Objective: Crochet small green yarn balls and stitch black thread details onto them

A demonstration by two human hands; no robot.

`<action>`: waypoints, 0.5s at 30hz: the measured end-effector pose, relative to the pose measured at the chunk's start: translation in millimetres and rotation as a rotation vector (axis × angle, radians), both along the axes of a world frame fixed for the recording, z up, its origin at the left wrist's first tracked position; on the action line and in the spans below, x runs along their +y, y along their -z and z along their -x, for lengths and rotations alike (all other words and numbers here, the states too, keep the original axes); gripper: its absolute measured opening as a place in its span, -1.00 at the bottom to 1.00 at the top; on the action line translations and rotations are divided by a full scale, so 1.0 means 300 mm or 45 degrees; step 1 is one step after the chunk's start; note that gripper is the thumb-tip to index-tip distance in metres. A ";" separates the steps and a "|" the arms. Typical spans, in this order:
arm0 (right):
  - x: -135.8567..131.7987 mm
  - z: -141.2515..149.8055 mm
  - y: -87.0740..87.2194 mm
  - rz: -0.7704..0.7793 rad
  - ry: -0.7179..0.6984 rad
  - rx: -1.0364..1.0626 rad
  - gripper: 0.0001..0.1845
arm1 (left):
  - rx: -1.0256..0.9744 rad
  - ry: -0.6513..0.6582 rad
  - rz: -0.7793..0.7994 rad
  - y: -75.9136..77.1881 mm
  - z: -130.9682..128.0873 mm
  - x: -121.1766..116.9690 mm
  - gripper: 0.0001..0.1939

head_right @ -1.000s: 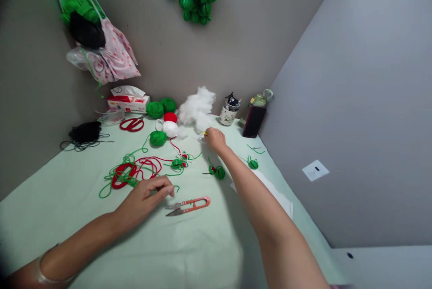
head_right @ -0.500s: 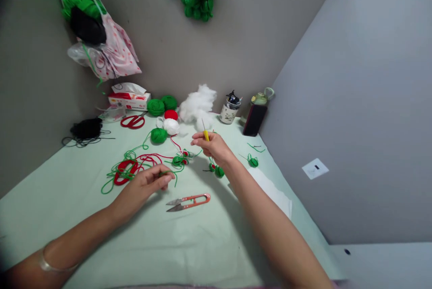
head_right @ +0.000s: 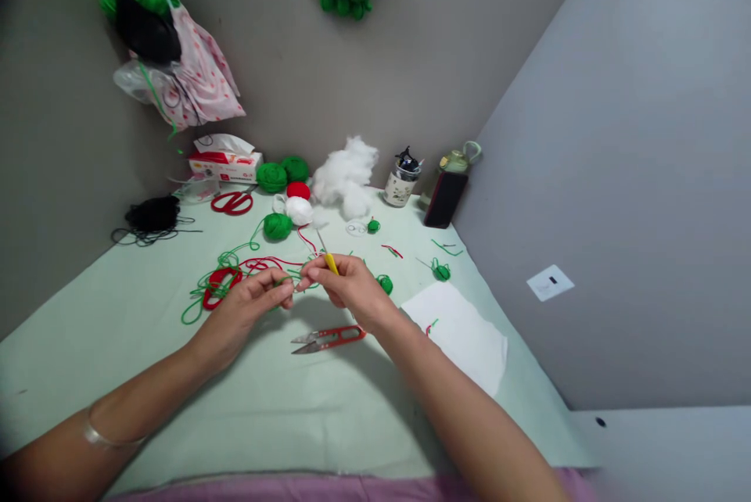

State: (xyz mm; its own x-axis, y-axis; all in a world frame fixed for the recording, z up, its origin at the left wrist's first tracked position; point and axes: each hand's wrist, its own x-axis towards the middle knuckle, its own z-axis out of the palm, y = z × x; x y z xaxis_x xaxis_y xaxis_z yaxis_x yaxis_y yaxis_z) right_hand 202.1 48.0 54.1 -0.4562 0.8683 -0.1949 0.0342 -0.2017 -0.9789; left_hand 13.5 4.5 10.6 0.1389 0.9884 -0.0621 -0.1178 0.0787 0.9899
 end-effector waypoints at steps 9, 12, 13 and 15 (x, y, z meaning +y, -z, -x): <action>-0.021 -0.005 0.018 -0.106 -0.021 -0.119 -0.76 | 0.035 0.015 -0.011 -0.003 0.000 -0.002 -0.73; -0.034 -0.005 0.022 -0.189 -0.017 -0.173 -0.83 | 0.041 0.026 -0.009 -0.014 -0.009 -0.005 -0.73; -0.038 -0.004 0.022 -0.213 -0.014 -0.186 -0.84 | 0.042 0.031 -0.008 -0.016 -0.011 -0.007 -0.74; -0.050 -0.001 0.026 -0.259 -0.001 -0.213 -0.86 | 0.039 0.049 -0.011 -0.018 -0.014 -0.009 -0.75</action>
